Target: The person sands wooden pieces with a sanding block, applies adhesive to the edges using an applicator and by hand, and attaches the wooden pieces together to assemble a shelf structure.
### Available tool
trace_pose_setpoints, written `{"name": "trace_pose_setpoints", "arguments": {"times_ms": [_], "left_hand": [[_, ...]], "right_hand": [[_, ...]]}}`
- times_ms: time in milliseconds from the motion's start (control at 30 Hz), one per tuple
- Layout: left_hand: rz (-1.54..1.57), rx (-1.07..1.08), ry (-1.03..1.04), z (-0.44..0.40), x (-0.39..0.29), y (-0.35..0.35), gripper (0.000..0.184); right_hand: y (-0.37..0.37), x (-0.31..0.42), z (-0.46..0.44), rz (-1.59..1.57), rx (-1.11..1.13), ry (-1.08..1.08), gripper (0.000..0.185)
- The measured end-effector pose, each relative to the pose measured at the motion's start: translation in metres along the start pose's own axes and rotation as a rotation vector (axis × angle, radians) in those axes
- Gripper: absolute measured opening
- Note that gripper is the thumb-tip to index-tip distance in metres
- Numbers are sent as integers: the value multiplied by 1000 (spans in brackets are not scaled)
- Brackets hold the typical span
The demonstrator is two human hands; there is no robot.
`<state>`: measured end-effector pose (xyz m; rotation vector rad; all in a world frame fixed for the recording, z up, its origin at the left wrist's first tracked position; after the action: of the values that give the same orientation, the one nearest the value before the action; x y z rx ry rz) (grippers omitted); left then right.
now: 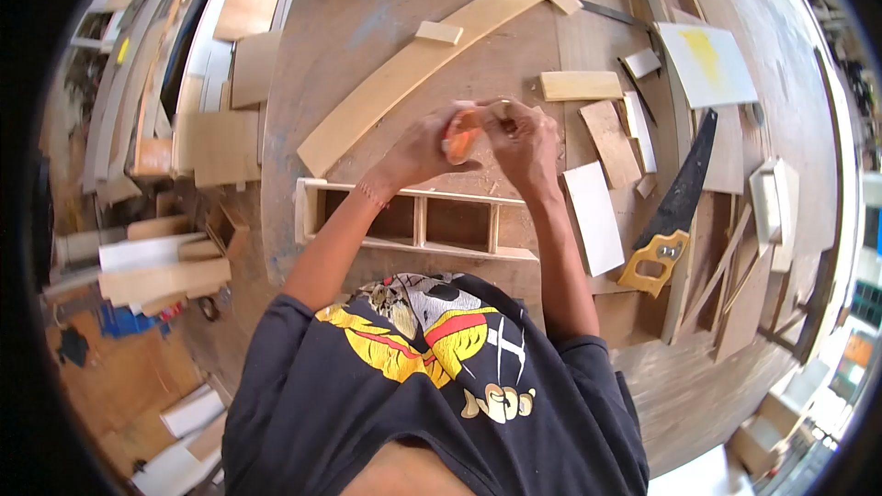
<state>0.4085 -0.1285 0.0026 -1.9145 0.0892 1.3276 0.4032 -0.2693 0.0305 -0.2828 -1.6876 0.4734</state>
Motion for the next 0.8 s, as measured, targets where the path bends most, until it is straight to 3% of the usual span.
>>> {"name": "trace_pose_setpoints", "arguments": {"times_ms": [67, 133, 267, 433, 633, 800], "left_hand": [[68, -33, -42, 12, -10, -7, 63], [107, -187, -67, 29, -9, -17, 49], [254, -252, -55, 56, -18, -32, 43], [179, -253, -76, 69, -31, -39, 43], [442, -288, -67, 80, -32, -34, 40], [337, -163, -67, 86, -47, -37, 42]], "right_hand": [[-6, 27, 4, -50, -61, -75, 5], [-2, 61, 13, 236, 8, -394, 14], [6, 95, 28, 247, 99, -565, 27], [-1, 126, 38, 249, 109, -644, 26], [2, 128, 36, 247, 116, -671, 28], [6, 131, 34, 190, 182, -644, 22]]}}
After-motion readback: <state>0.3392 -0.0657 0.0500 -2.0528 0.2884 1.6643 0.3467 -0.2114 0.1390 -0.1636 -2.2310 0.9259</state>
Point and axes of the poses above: each hand's wrist, its own z-axis away from the middle knuckle, its own y-axis out of the palm, x = y × z, the point moved 5 cm from there along -z, towards the middle knuckle, and after that the axes turned 11 degrees about x, right-handed, at the moved point
